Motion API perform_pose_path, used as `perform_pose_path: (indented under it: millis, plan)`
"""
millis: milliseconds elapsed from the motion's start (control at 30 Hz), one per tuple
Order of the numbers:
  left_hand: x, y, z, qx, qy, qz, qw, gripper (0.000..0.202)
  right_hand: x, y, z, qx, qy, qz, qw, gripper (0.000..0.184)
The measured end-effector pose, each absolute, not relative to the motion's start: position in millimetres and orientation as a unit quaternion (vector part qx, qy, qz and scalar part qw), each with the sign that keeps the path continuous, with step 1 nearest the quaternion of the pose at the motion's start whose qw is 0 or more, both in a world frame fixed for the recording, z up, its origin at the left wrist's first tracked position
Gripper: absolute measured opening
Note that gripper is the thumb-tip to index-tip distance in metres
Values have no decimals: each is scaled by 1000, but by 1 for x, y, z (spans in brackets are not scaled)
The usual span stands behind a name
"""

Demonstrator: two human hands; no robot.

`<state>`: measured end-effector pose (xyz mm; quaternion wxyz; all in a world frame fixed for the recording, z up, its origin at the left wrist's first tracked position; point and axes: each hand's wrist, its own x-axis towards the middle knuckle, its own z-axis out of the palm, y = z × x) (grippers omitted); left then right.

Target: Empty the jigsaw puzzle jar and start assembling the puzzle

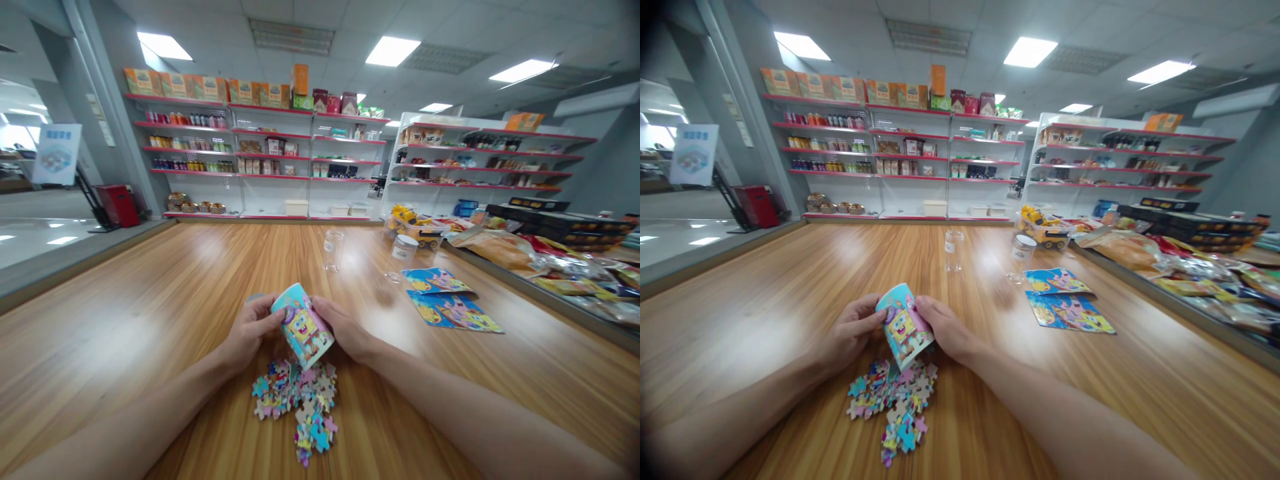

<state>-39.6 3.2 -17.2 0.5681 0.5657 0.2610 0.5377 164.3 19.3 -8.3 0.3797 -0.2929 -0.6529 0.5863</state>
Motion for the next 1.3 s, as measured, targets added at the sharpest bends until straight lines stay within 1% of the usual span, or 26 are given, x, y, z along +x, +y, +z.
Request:
perform_pose_path:
  millis: [100, 167, 233, 367, 433, 500, 567, 633, 667, 767, 833, 967, 1033, 1133, 1200, 1233, 1300]
  plan:
    - [-38, 2, -15, 566, 258, 537, 570, 30, 158, 22, -2, -252, -615, 658, 353, 54]
    - [-37, 3, -14, 557, 259, 543, 573, 30, 160, 24, 0, -234, -582, 690, 359, 62]
    - [-35, 4, -15, 543, 269, 550, 575, 30, 166, 25, 1, -231, -552, 709, 374, 65]
    - [-34, 7, -19, 539, 300, 569, 544, 36, 174, 28, 1, -242, -533, 726, 362, 53]
    - [-33, 6, -19, 551, 313, 571, 521, 40, 175, 28, 1, -242, -533, 725, 364, 51]
    - [-32, 3, -14, 550, 317, 572, 520, 44, 173, 27, 1, -243, -527, 717, 387, 54]
    - [-30, 0, -9, 539, 314, 565, 541, 54, 170, 27, 1, -251, -512, 702, 426, 56]
    - [-28, -2, -6, 536, 318, 551, 555, 62, 169, 27, 0, -268, -497, 679, 469, 56]
    - [-28, -1, -5, 536, 325, 549, 553, 63, 169, 29, -1, -278, -492, 665, 489, 55]
    - [-30, 4, -9, 526, 365, 569, 516, 58, 175, 37, -6, -304, -498, 614, 532, 53]
    - [-33, 8, -14, 519, 394, 587, 481, 55, 181, 44, -10, -333, -522, 571, 539, 50]
    - [-42, 16, -23, 536, 432, 586, 429, 44, 193, 53, -17, -417, -569, 481, 521, 43]
    - [-45, 21, -27, 562, 458, 563, 398, 35, 195, 57, -18, -460, -606, 422, 492, 33]
    - [-47, 36, -30, 611, 531, 505, 299, 18, 191, 67, -17, -527, -652, 319, 442, 18]
    - [-44, 50, -30, 625, 567, 481, 239, 9, 185, 76, -15, -558, -659, 270, 426, 13]
    - [-42, 56, -29, 628, 577, 475, 217, 10, 182, 80, -14, -569, -662, 249, 419, 11]
    - [-38, 66, -28, 633, 590, 468, 180, 26, 177, 87, -13, -590, -668, 208, 403, 12]
